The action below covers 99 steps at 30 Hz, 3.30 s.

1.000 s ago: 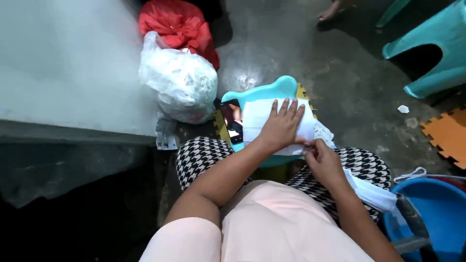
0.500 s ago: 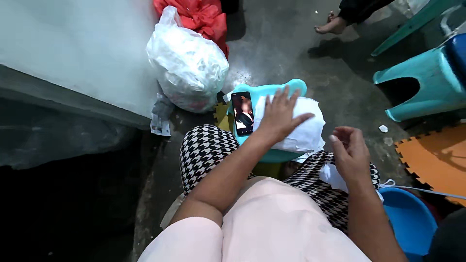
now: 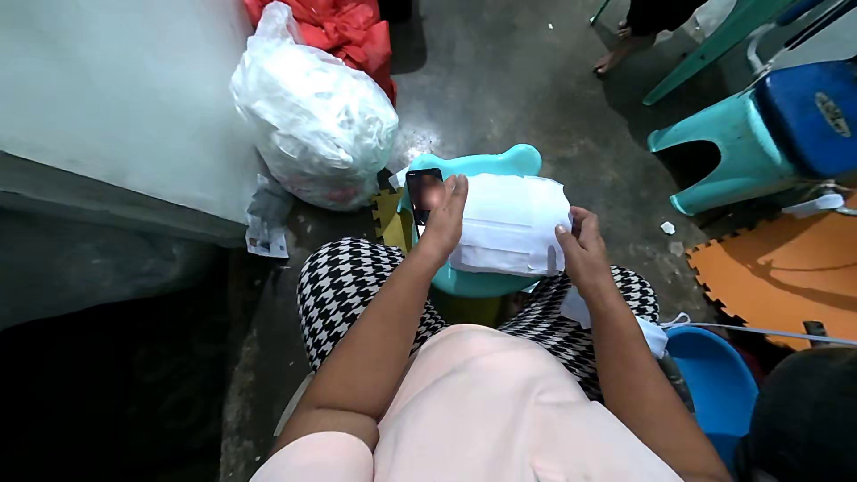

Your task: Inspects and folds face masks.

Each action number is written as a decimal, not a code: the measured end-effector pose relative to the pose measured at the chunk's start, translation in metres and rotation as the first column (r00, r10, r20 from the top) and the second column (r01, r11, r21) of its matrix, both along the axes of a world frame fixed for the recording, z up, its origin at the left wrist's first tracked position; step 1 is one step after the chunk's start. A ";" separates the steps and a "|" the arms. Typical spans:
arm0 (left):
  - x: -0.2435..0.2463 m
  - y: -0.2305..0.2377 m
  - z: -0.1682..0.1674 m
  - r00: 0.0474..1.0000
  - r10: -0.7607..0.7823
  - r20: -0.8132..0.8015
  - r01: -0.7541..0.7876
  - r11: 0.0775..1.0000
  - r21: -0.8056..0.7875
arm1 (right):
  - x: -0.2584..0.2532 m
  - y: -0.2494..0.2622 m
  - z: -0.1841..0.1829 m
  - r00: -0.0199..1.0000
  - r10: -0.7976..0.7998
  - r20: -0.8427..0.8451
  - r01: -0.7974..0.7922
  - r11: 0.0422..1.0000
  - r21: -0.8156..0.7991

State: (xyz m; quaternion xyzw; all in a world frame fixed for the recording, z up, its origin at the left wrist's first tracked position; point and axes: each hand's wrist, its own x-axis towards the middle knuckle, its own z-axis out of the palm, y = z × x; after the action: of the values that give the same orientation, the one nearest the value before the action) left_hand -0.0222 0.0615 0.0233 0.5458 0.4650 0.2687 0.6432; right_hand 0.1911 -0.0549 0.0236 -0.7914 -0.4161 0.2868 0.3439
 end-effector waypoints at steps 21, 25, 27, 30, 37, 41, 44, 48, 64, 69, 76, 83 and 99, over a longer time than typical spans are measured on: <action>-0.027 0.115 -0.001 0.648 -0.085 -0.756 0.250 0.963 0.106 | 0.001 0.009 0.010 0.944 0.125 0.304 -0.132 0.991 0.003; -0.030 0.117 -0.010 0.625 -0.083 -0.776 0.190 0.981 0.048 | 0.005 0.003 0.009 0.946 0.107 0.306 -0.110 0.994 -0.008; -0.031 0.118 -0.009 0.620 -0.083 -0.781 0.197 0.979 0.053 | 0.006 0.003 0.008 0.945 0.105 0.310 -0.111 0.994 0.003; -0.034 0.120 -0.015 0.648 -0.079 -0.758 0.209 0.975 0.077 | 0.005 0.001 0.008 0.947 0.110 0.302 -0.118 0.993 0.009; -0.040 0.122 -0.025 0.676 -0.114 -0.728 0.217 0.975 0.048 | 0.005 -0.001 0.005 0.949 0.107 0.296 -0.115 0.993 0.009; -0.040 0.122 -0.030 0.649 -0.188 -0.737 0.290 0.957 0.012 | 0.005 -0.002 0.006 0.950 0.111 0.292 -0.120 0.993 0.012; -0.037 0.116 -0.031 0.596 -0.233 -0.769 0.361 0.933 -0.003 | 0.004 -0.003 0.007 0.951 0.113 0.287 -0.121 0.993 0.009; -0.031 0.111 -0.032 0.531 -0.296 -0.794 0.435 0.899 -0.044 | 0.003 -0.004 0.004 0.952 0.115 0.283 -0.122 0.992 0.007; -0.031 0.107 -0.021 0.519 -0.304 -0.799 0.423 0.904 -0.069 | 0.007 -0.006 0.014 0.958 0.102 0.269 -0.105 0.994 -0.003; -0.035 0.106 -0.011 0.650 -0.151 -0.745 0.320 0.943 0.088 | 0.011 -0.007 0.018 0.960 0.081 0.267 -0.084 0.996 0.001; -0.029 0.103 0.002 0.795 -0.035 -0.606 0.204 0.955 0.213 | 0.000 0.016 0.019 0.872 0.192 0.450 -0.218 0.976 0.006; -0.025 0.103 0.001 0.848 0.002 -0.529 0.190 0.932 0.307 | -0.010 0.047 0.009 0.778 0.254 0.574 -0.307 0.952 -0.004; -0.020 0.105 0.008 0.855 0.015 -0.518 0.194 0.918 0.346 | -0.011 0.060 -0.023 0.701 0.294 0.650 -0.336 0.940 -0.062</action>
State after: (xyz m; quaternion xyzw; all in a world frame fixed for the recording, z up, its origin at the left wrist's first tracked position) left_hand -0.0427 0.1670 0.0313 0.7344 0.5300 0.1696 0.3885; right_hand 0.1801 0.0049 0.0002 -0.7473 -0.6469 0.0357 0.1478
